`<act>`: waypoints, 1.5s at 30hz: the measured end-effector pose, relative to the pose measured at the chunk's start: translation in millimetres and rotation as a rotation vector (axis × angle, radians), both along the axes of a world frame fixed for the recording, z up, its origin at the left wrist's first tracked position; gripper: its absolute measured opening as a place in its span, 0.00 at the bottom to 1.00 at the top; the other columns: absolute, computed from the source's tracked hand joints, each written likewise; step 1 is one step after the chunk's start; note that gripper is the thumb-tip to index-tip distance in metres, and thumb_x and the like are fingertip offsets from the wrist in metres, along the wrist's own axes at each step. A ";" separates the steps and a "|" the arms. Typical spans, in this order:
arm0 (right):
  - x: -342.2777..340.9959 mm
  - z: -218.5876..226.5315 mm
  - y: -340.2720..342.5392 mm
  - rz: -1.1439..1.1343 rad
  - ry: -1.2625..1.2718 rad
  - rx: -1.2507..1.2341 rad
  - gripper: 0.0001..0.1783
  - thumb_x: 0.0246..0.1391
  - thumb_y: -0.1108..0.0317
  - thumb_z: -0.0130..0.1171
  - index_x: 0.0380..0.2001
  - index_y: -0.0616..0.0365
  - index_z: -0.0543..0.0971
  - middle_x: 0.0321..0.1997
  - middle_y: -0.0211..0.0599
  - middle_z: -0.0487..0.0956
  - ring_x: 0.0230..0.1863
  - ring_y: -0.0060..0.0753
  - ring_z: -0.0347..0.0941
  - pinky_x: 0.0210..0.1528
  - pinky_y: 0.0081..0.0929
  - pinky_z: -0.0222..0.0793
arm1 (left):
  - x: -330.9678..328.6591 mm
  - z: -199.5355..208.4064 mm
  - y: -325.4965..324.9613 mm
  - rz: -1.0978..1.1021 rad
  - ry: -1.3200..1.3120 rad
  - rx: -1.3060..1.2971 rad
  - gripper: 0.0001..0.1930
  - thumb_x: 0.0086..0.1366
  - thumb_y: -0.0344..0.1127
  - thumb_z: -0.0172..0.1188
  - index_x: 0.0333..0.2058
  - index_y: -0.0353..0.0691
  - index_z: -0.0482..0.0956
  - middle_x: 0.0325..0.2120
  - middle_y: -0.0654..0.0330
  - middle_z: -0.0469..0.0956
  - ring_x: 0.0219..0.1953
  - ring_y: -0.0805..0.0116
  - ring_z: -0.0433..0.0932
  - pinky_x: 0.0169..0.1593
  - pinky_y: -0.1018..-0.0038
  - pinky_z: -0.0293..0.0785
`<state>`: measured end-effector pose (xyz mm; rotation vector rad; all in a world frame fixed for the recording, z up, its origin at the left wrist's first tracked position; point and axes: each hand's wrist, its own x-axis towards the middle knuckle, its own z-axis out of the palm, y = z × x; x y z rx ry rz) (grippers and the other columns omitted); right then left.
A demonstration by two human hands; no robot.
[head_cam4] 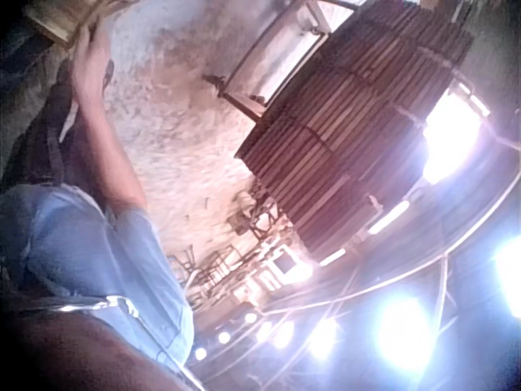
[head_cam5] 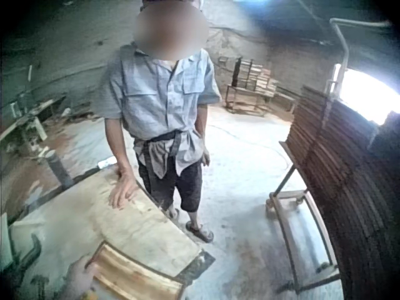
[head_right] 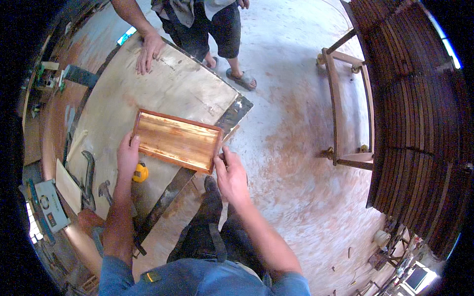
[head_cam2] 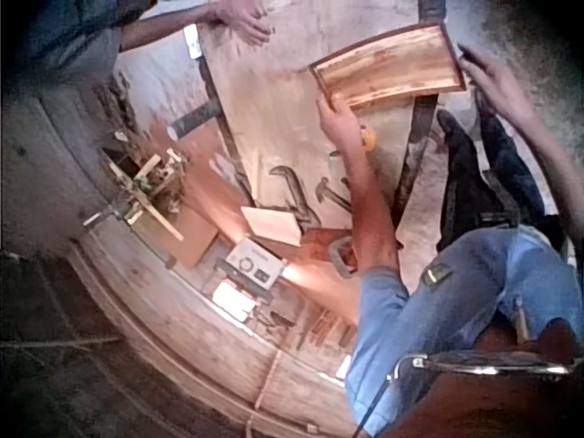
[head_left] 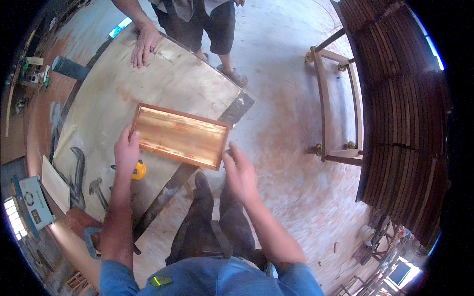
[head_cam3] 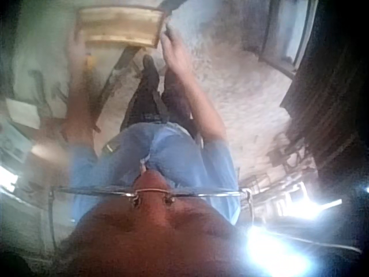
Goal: The person sands a small wooden box with an orbital sander, then uses a hand saw to cut a wooden frame. The person repeatedly handles the box and frame, moving between a workbench and a sawhorse.
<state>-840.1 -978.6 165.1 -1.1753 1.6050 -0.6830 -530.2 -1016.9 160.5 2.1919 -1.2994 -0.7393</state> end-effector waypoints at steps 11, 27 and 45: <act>0.4 -27.2 -23.6 0.151 0.074 -0.226 0.16 0.60 0.68 0.51 0.48 0.64 0.74 0.34 0.52 0.71 0.40 0.54 0.69 0.45 0.42 0.66 | 23.2 -16.5 -11.1 -0.108 0.166 -0.075 0.22 0.70 0.35 0.48 0.60 0.34 0.70 0.51 0.51 0.78 0.53 0.67 0.75 0.59 0.72 0.66; -3.3 -31.4 -28.7 -0.024 -0.157 0.017 0.20 0.62 0.66 0.53 0.54 0.64 0.76 0.44 0.40 0.80 0.37 0.28 0.77 0.41 0.26 0.75 | 44.4 -22.2 -25.8 0.139 0.814 -0.030 0.18 0.71 0.37 0.50 0.54 0.32 0.74 0.47 0.58 0.78 0.48 0.70 0.76 0.54 0.75 0.70; 10.2 -6.4 -35.7 0.168 0.179 -0.140 0.17 0.62 0.68 0.49 0.53 0.55 0.77 0.31 0.48 0.74 0.36 0.45 0.73 0.43 0.39 0.69 | 51.5 -13.7 -33.9 -0.102 0.526 0.122 0.21 0.69 0.35 0.52 0.57 0.32 0.73 0.43 0.60 0.80 0.44 0.75 0.76 0.50 0.76 0.71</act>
